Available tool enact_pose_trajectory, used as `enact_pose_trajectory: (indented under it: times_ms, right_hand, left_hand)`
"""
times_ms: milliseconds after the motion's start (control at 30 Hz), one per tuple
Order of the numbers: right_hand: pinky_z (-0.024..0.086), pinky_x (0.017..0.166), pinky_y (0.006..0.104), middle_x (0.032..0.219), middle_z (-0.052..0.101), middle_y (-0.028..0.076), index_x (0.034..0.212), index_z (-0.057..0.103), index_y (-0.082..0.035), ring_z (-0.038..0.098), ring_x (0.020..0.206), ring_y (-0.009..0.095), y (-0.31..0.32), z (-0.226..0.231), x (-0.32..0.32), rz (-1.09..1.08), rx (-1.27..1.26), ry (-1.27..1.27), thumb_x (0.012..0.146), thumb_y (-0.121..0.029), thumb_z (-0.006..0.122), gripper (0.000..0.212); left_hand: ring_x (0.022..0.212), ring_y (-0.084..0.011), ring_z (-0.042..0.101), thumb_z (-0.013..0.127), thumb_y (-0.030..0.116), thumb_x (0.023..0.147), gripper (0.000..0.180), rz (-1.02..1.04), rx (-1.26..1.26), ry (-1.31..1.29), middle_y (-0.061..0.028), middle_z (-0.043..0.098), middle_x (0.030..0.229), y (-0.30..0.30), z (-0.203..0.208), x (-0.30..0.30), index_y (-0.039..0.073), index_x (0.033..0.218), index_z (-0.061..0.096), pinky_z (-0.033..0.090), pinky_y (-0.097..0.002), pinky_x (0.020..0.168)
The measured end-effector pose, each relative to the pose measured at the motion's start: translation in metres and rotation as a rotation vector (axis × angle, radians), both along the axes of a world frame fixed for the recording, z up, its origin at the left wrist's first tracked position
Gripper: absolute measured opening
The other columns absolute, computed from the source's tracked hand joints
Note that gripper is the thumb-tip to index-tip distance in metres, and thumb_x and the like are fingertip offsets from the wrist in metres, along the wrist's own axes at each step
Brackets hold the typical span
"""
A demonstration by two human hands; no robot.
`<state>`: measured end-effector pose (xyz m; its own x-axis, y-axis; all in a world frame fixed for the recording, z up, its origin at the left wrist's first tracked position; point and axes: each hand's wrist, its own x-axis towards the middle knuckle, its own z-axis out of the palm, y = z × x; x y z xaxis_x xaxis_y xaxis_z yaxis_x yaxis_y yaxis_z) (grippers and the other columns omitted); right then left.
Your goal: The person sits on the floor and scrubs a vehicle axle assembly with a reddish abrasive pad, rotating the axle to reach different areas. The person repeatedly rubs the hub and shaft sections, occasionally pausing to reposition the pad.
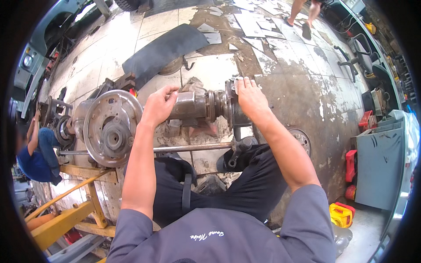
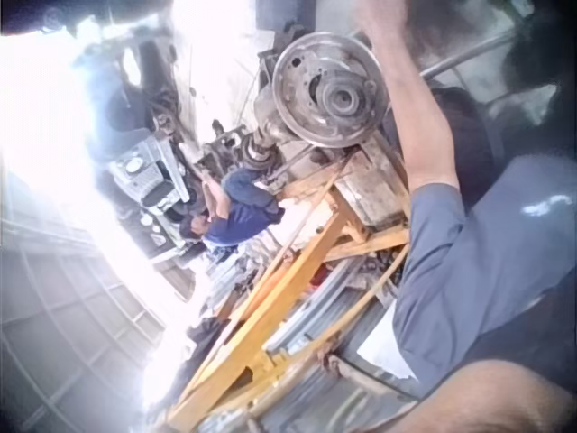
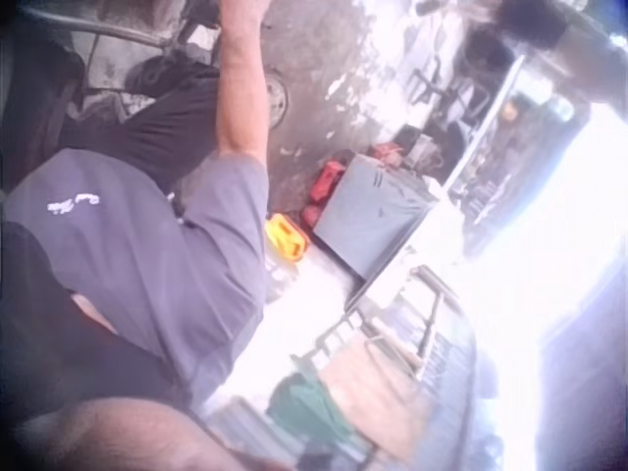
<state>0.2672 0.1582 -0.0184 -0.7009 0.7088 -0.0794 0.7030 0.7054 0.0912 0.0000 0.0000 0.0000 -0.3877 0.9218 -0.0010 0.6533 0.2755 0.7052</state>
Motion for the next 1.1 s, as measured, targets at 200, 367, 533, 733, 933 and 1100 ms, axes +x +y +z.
enact_pose_trajectory:
  times_ms: [200,367,533,733,933,1100]
  right_hand:
    - [0.035,0.116,0.0439,0.147,0.043,0.03,0.142,0.041,0.008,0.041,0.138,0.041,-0.022,-0.01,0.008,0.034,0.037,0.238,0.084,0.008,0.046,0.058]
    - [0.04,0.113,0.0438,0.145,0.044,0.032,0.138,0.043,0.008,0.044,0.136,0.042,0.001,0.021,0.008,-0.132,-0.079,0.278,0.086,0.007,0.05,0.052]
    - [0.037,0.115,0.0428,0.149,0.041,0.027,0.144,0.041,0.002,0.041,0.139,0.04,-0.002,0.017,0.013,-0.182,-0.183,0.147,0.081,0.013,0.049,0.064]
    - [0.034,0.118,0.0385,0.153,0.038,0.022,0.15,0.037,-0.003,0.039,0.142,0.033,-0.013,0.01,0.016,0.013,-0.101,0.292,0.082,0.013,0.05,0.071]
    - [0.039,0.113,0.0408,0.152,0.039,0.023,0.15,0.036,-0.001,0.043,0.138,0.036,-0.008,0.031,0.021,-0.221,-0.105,0.332,0.076,0.015,0.048,0.077]
    - [0.033,0.117,0.04,0.148,0.044,0.025,0.148,0.039,-0.001,0.041,0.139,0.036,-0.02,-0.014,0.029,-0.322,-0.131,0.493,0.077,0.016,0.04,0.073]
  left_hand:
    - [0.097,-0.0331,0.07,0.059,0.025,0.096,0.032,0.09,0.029,-0.192,-0.0197,0.072,0.107,0.004,0.004,-0.016,0.007,0.122,0.066,0.053,-0.0404,0.086]
    - [0.103,-0.0329,0.068,0.057,0.026,0.096,0.032,0.065,-0.12,0.01,-0.017,0.071,0.112,0.005,-0.011,-0.026,0.008,0.12,0.067,0.051,-0.0422,0.091]
    - [0.107,-0.0319,0.066,0.057,0.026,0.095,0.033,-0.053,-0.164,0.119,-0.0153,0.069,0.116,0.024,-0.004,-0.012,0.008,0.121,0.066,0.05,-0.0423,0.093]
    - [0.111,-0.0322,0.063,0.055,0.027,0.095,0.031,-0.152,-0.226,0.168,-0.0132,0.068,0.117,0.033,-0.017,0.0,0.01,0.119,0.065,0.049,-0.0449,0.094]
    - [0.112,-0.0317,0.063,0.056,0.027,0.095,0.033,-0.184,-0.236,0.172,-0.0139,0.068,0.118,0.036,-0.008,-0.003,0.009,0.121,0.065,0.049,-0.0443,0.096]
    - [0.115,-0.0313,0.062,0.056,0.027,0.095,0.035,-0.167,-0.301,0.154,-0.0139,0.067,0.122,0.038,-0.007,-0.008,0.009,0.123,0.065,0.048,-0.0437,0.099]
